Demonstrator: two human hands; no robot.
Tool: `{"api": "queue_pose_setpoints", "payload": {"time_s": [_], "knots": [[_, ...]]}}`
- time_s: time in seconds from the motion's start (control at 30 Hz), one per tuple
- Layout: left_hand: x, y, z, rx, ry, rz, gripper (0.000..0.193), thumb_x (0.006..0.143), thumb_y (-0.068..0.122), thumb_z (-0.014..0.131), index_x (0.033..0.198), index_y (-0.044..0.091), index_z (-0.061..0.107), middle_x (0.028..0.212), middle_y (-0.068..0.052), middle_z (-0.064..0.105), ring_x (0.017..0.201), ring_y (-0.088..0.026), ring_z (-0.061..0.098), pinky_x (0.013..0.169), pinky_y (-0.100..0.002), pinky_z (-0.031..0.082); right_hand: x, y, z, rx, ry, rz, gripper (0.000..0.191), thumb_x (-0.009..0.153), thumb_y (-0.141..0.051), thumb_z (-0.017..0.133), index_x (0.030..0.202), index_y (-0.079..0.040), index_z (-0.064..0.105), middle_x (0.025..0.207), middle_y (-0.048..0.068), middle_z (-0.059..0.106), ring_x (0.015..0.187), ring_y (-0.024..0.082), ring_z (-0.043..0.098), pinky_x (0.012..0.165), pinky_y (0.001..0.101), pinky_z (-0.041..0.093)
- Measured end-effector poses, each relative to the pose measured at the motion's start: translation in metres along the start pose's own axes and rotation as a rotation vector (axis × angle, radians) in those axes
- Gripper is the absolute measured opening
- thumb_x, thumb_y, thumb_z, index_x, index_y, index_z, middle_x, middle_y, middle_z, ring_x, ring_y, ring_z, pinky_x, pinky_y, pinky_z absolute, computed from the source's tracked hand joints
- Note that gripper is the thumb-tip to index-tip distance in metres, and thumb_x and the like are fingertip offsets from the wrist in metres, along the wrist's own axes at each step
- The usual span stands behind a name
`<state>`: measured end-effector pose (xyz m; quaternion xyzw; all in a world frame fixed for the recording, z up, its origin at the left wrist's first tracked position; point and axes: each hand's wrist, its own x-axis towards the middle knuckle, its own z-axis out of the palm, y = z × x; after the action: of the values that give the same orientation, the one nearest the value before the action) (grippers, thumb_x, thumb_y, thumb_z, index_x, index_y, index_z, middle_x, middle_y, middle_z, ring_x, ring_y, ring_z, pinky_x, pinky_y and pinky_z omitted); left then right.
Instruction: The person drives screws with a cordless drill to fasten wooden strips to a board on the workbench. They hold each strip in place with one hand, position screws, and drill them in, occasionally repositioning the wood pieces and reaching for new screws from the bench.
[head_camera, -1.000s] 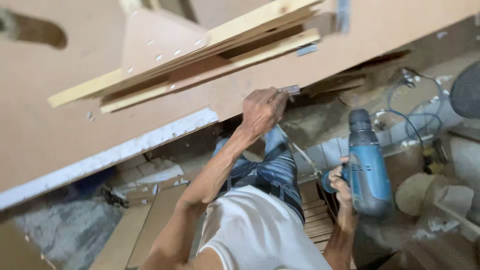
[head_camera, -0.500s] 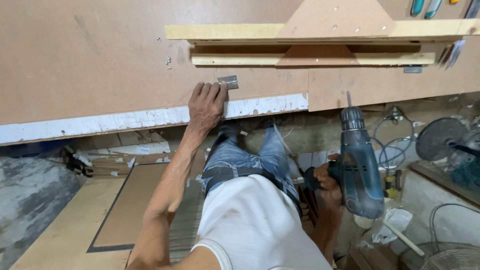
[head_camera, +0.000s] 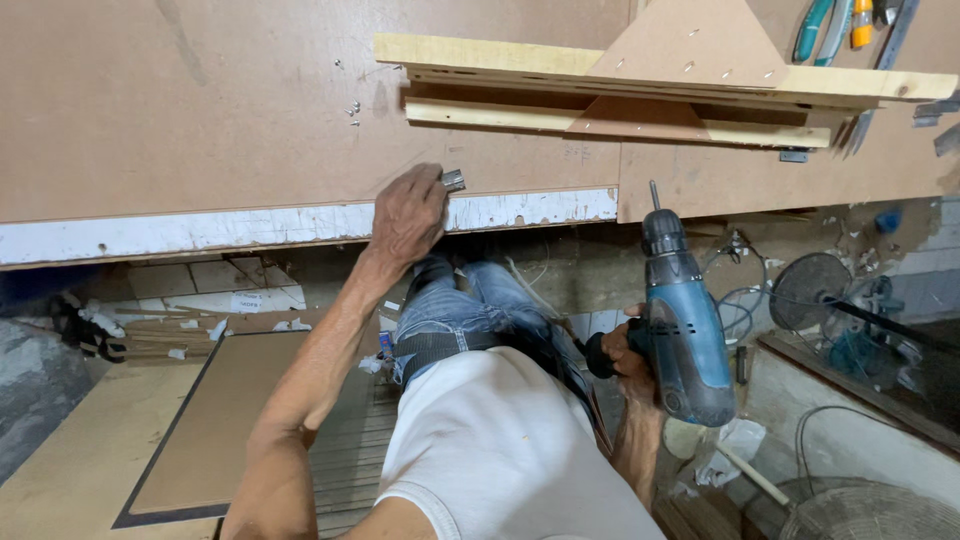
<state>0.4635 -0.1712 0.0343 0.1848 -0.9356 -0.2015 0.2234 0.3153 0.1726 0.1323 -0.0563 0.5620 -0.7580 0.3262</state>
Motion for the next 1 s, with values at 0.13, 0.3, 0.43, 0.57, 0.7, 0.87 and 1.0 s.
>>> {"api": "queue_pose_setpoints", "payload": {"time_s": [0.13, 0.3, 0.43, 0.57, 0.7, 0.87, 1.0], "knots": [[-0.001, 0.015, 0.011, 0.010, 0.019, -0.491, 0.012, 0.085, 0.006, 0.072, 0.091, -0.003, 0.071, 0.099, -0.020, 0.068, 0.094, -0.035, 0.066, 0.076, -0.046, 0.053, 0.002, -0.007, -0.003, -0.175, -0.064, -0.042, 0.052, 0.079, 0.004, 0.069, 0.128, 0.003, 0.052, 0.076, 0.003, 0.054, 0.067, 0.016, 0.052, 0.068, 0.0348, 0.047], [0.029, 0.001, 0.033, -0.040, 0.082, -1.003, 0.026, 0.084, 0.026, 0.068, 0.077, 0.002, 0.073, 0.072, -0.019, 0.071, 0.067, -0.040, 0.067, 0.062, -0.048, 0.051, 0.008, -0.010, -0.013, -0.108, -0.099, -0.024, 0.057, 0.078, 0.004, 0.062, 0.134, 0.003, 0.048, 0.074, 0.001, 0.048, 0.068, 0.014, 0.046, 0.073, 0.0340, 0.045], [0.043, 0.002, 0.046, -0.240, 0.199, -1.053, 0.039, 0.094, 0.036, 0.063, 0.075, 0.004, 0.076, 0.061, -0.015, 0.068, 0.058, -0.034, 0.068, 0.060, -0.045, 0.051, 0.010, -0.011, -0.025, -0.081, -0.124, -0.003, 0.062, 0.073, 0.005, 0.058, 0.134, 0.003, 0.047, 0.076, 0.002, 0.049, 0.070, 0.015, 0.048, 0.075, 0.0354, 0.047], [0.047, 0.010, 0.054, -0.549, 0.242, -1.128, 0.032, 0.094, 0.034, 0.061, 0.091, 0.006, 0.076, 0.061, -0.010, 0.072, 0.056, -0.025, 0.069, 0.059, -0.039, 0.053, 0.014, -0.009, -0.039, -0.048, -0.131, 0.055, 0.063, 0.074, 0.004, 0.057, 0.135, 0.002, 0.046, 0.078, 0.002, 0.048, 0.073, 0.016, 0.048, 0.078, 0.0358, 0.046], [0.039, 0.012, 0.056, -0.162, 0.425, -0.846, 0.024, 0.090, 0.026, 0.071, 0.105, 0.007, 0.074, 0.073, -0.008, 0.073, 0.065, -0.020, 0.068, 0.061, -0.037, 0.051, 0.017, -0.002, -0.058, -0.029, -0.152, 0.113, 0.063, 0.074, 0.002, 0.057, 0.136, 0.000, 0.043, 0.077, 0.001, 0.045, 0.073, 0.015, 0.046, 0.079, 0.0350, 0.043], [0.031, 0.000, 0.050, -0.022, 0.333, -0.942, 0.037, 0.087, 0.031, 0.083, 0.109, 0.007, 0.065, 0.074, -0.008, 0.068, 0.066, -0.025, 0.065, 0.059, -0.042, 0.047, 0.021, 0.004, -0.077, -0.045, -0.162, 0.153, 0.064, 0.072, 0.000, 0.057, 0.135, -0.001, 0.042, 0.078, 0.002, 0.045, 0.074, 0.016, 0.046, 0.080, 0.0346, 0.043], [0.037, -0.007, 0.047, 0.016, 0.423, -0.846, 0.039, 0.083, 0.033, 0.084, 0.107, 0.009, 0.066, 0.080, -0.004, 0.070, 0.069, -0.023, 0.067, 0.060, -0.042, 0.049, 0.027, 0.003, -0.076, 0.051, -0.219, 0.177, 0.065, 0.074, 0.001, 0.058, 0.137, -0.001, 0.043, 0.079, 0.000, 0.045, 0.073, 0.014, 0.045, 0.079, 0.0332, 0.042]]}}
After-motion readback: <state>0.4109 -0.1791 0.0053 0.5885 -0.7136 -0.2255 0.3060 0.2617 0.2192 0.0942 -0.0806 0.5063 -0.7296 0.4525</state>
